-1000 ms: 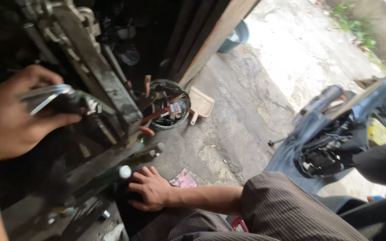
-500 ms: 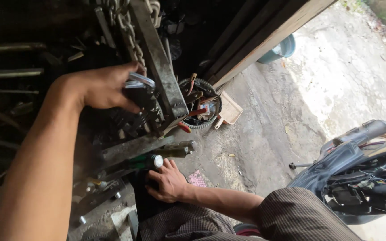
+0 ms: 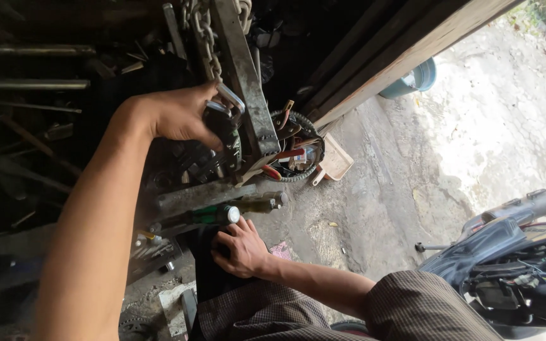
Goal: The person sits in a workshop and cleans a small metal mechanical part using a dark cloth. They wipe the part thoroughly with both hands, then briefly handle a pair of pliers before returning to wipe the part again.
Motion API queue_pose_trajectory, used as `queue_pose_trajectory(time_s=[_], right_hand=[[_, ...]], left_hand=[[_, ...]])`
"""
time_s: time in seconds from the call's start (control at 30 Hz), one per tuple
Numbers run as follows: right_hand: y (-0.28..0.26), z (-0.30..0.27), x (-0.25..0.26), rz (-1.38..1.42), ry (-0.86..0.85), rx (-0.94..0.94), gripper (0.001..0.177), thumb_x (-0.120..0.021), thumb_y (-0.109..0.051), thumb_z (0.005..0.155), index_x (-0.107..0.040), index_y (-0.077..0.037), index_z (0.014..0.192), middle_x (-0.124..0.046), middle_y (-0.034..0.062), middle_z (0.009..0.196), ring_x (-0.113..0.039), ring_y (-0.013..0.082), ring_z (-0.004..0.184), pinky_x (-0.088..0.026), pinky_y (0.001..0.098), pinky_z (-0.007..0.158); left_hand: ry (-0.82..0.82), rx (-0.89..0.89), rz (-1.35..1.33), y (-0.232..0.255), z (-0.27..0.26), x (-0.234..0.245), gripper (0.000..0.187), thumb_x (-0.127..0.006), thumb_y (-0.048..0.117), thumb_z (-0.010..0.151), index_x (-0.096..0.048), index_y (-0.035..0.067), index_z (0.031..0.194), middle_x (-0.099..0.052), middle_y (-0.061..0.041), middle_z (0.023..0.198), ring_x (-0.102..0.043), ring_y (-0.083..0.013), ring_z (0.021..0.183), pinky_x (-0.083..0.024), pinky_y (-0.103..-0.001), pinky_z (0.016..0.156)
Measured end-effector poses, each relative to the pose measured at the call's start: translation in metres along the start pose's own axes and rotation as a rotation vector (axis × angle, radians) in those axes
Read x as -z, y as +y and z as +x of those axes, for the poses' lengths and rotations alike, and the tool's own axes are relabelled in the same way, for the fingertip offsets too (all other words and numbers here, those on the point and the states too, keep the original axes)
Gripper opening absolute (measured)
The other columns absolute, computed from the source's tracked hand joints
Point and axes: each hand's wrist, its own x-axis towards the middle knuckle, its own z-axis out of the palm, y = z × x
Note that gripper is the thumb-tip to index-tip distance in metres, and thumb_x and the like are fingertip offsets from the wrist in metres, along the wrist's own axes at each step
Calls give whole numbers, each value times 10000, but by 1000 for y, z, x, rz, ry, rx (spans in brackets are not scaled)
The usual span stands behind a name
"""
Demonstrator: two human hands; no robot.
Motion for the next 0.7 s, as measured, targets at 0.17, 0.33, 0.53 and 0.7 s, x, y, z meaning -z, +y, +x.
queue_pose_trajectory(time_s=[0.17,0.33,0.53,0.7], right_hand=[[0,-3,-2,-8,82,51,292,-701,-377,870,-676,-152,1054,-594,101,1124,-498,331,1092,-400,465,957],[-1,-5,-1,-19,77,50,282,-708,-372,868,-675,-148,1035,-561,114,1092,-497,342,1086,-408,460,928],[-6,-7,-2,-43,112,62,253,-718,-352,840,-679,-165,1005,-566,106,1086,-495,352,1079,-407,473,918],[-7,-8,-2,-18,133,67,257,-717,-344,839,-683,-164,1019,-578,103,1099,-504,350,1081,-410,474,916]], left_hand=[[54,9,5,28,-22,-4,1041,-932,337,602,-429,125,1488,-607,-156,1390,-585,-266,1277,-453,-357,1069],[130,-163,11,4,-7,-17,876,-919,273,583,-556,144,1371,-698,-94,1250,-631,-254,1183,-478,-364,1003],[200,-239,102,3,-19,-20,902,-944,283,609,-539,111,1395,-645,-123,1301,-609,-294,1206,-464,-361,1012],[96,-33,4,-5,-25,-23,990,-883,250,641,-423,161,1513,-690,-139,1293,-649,-264,1207,-483,-372,1036]])
